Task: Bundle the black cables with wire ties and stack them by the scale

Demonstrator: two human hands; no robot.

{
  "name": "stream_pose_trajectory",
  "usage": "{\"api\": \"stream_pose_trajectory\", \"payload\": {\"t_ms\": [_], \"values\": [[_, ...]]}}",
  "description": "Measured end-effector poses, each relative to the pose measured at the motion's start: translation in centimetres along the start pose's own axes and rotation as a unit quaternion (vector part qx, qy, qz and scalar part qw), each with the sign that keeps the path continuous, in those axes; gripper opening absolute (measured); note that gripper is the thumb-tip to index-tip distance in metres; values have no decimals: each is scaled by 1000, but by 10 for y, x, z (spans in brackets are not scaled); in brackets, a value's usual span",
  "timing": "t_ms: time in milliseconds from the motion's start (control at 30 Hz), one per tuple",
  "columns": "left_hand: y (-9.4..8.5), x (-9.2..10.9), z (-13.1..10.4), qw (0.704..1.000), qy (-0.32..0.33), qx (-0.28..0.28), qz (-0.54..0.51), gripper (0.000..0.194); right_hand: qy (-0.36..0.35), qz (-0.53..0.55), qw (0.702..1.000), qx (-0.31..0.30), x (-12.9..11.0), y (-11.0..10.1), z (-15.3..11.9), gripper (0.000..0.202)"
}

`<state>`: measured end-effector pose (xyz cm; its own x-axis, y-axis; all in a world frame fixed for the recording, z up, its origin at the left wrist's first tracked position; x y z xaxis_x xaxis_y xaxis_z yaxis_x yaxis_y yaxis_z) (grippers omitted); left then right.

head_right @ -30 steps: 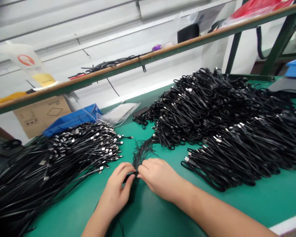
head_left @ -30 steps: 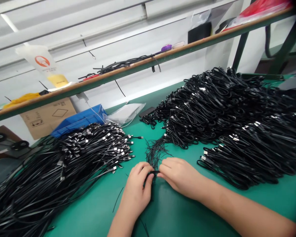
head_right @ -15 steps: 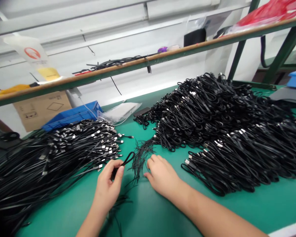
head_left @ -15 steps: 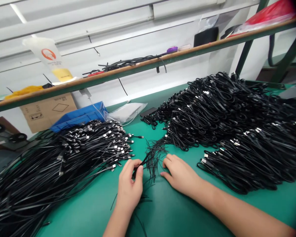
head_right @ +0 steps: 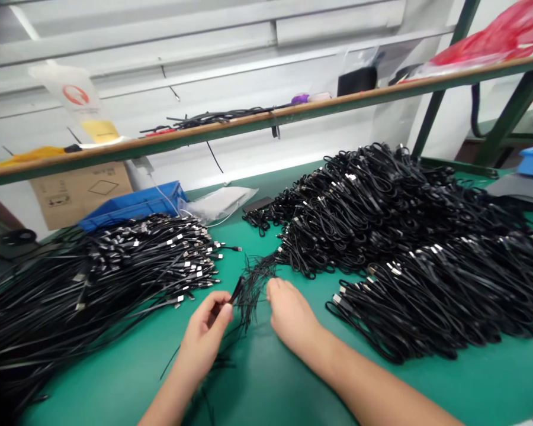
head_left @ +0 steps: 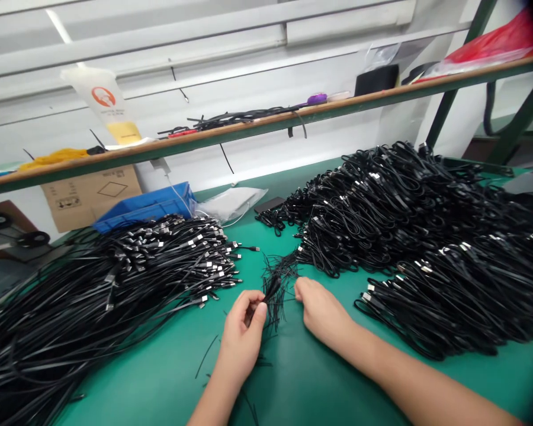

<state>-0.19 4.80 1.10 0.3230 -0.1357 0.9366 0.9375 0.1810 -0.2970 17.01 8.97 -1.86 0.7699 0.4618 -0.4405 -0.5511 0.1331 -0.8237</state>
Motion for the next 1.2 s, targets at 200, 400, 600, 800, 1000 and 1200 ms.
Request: {"api": "stream_pose_trajectory", "payload": {"t_ms": [200, 400, 600, 800, 1000, 1200], "values": [[19, -6, -5, 985, -95, -45, -138, 39, 21, 133, 989, 63, -2, -18, -4, 17], [25, -8, -8, 979, -116, -59, -159, 38, 17, 265, 961, 70, -22, -20, -13, 17], [25, -7, -9, 977, -129, -53, -163, 36, -4, 289, 956, 51, -27, -17, -16, 21], [24, -7, -11, 964, -138, -63, -217, 33, -53, 313, 948, 34, -37, -26, -22, 17], [24, -2, -16, 953, -150, -83, -251, 29, -249, 220, 940, 82, -48, -40, -26, 24], [26, -1, -16, 973, -113, -90, -181, 28, -380, -17, 913, 146, -48, -55, -33, 19]]}}
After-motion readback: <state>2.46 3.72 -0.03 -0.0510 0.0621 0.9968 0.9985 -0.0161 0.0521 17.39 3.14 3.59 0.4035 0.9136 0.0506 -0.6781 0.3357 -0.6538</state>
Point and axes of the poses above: each hand's wrist, its own z-axis towards the middle knuckle, its own y-axis out of the palm, x = y × z, the point moved 5 cm from there along z, towards the middle knuckle, and after that the axes turned 3 degrees about x, right-handed, at the moved point
